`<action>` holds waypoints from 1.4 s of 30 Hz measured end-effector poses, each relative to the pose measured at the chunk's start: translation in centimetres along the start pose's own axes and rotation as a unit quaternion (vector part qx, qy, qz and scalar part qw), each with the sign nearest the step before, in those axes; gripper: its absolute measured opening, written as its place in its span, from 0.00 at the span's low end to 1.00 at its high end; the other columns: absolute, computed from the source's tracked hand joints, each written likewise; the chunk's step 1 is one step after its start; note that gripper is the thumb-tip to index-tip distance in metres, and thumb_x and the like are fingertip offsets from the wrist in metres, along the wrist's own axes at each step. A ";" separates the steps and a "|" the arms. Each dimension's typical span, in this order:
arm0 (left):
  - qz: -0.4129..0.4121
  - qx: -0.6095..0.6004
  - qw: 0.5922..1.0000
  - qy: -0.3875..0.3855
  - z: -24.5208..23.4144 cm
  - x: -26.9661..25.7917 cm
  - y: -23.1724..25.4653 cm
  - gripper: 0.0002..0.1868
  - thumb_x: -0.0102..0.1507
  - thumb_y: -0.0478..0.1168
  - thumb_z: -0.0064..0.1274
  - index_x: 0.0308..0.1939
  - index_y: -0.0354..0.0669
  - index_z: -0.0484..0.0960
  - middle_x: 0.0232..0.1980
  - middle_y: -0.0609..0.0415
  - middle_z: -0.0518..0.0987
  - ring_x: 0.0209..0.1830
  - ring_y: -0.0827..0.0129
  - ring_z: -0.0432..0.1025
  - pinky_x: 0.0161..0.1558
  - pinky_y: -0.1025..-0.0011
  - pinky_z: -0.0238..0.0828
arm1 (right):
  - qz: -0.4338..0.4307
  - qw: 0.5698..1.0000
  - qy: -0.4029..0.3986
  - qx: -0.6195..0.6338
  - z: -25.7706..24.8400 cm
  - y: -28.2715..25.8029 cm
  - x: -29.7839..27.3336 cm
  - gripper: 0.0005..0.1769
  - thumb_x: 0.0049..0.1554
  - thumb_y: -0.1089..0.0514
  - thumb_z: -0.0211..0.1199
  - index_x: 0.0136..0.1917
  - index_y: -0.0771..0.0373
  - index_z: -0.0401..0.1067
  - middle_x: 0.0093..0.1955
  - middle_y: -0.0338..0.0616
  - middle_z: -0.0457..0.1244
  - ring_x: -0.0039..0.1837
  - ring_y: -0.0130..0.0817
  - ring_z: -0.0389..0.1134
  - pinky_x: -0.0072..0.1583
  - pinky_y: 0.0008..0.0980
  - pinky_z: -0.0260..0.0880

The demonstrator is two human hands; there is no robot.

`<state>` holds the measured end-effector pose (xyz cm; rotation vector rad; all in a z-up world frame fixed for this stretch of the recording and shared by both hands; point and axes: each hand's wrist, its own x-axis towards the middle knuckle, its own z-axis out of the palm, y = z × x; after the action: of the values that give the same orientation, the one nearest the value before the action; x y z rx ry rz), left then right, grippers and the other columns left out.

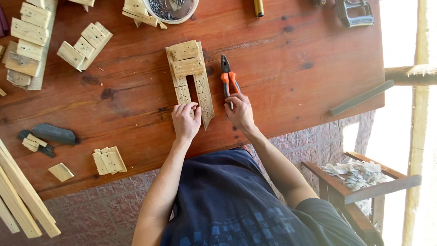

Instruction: The person uses pliers to pull nails out of small wooden blocks arranged on a workbench. They repeatedly pick up nails from a container, position them on the wood, and extract them with the pliers, then set the blocks aside.

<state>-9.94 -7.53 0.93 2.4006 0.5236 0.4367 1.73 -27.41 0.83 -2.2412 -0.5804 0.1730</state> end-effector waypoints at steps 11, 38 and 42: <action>-0.009 -0.003 0.998 -0.070 0.7 1.4 1.6 0.05 0.64 0.44 0.58 0.42 0.53 0.85 0.36 0.62 0.79 0.47 0.63 0.74 0.49 0.62 0.66 | 0.132 0.950 -0.059 -0.277 2.3 -1.7 4.6 0.29 0.50 0.36 0.72 0.52 0.60 0.74 0.66 0.46 0.56 0.65 0.52 0.57 0.57 0.47 0.67; 0.006 0.018 0.996 0.082 2.7 13.2 -4.6 0.12 0.67 0.43 0.54 0.55 0.55 0.81 0.51 0.58 0.77 0.58 0.60 0.68 0.57 0.56 0.61 | -0.018 0.976 -0.043 -0.211 2.6 -2.6 8.1 0.12 0.38 0.45 0.64 0.26 0.55 0.71 0.54 0.39 0.58 0.51 0.45 0.61 0.50 0.41 0.57; -0.017 0.053 0.988 0.143 4.5 16.4 -4.7 0.14 0.69 0.47 0.50 0.58 0.57 0.77 0.57 0.61 0.73 0.62 0.61 0.66 0.61 0.57 0.57 | -0.051 0.964 -0.082 -0.248 3.3 -2.6 10.4 0.16 0.40 0.42 0.65 0.27 0.55 0.73 0.54 0.42 0.59 0.53 0.47 0.60 0.51 0.42 0.56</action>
<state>4.94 1.24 -2.53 2.4405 0.7282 0.7625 8.98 -18.89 1.18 -2.6870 -0.9091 0.1760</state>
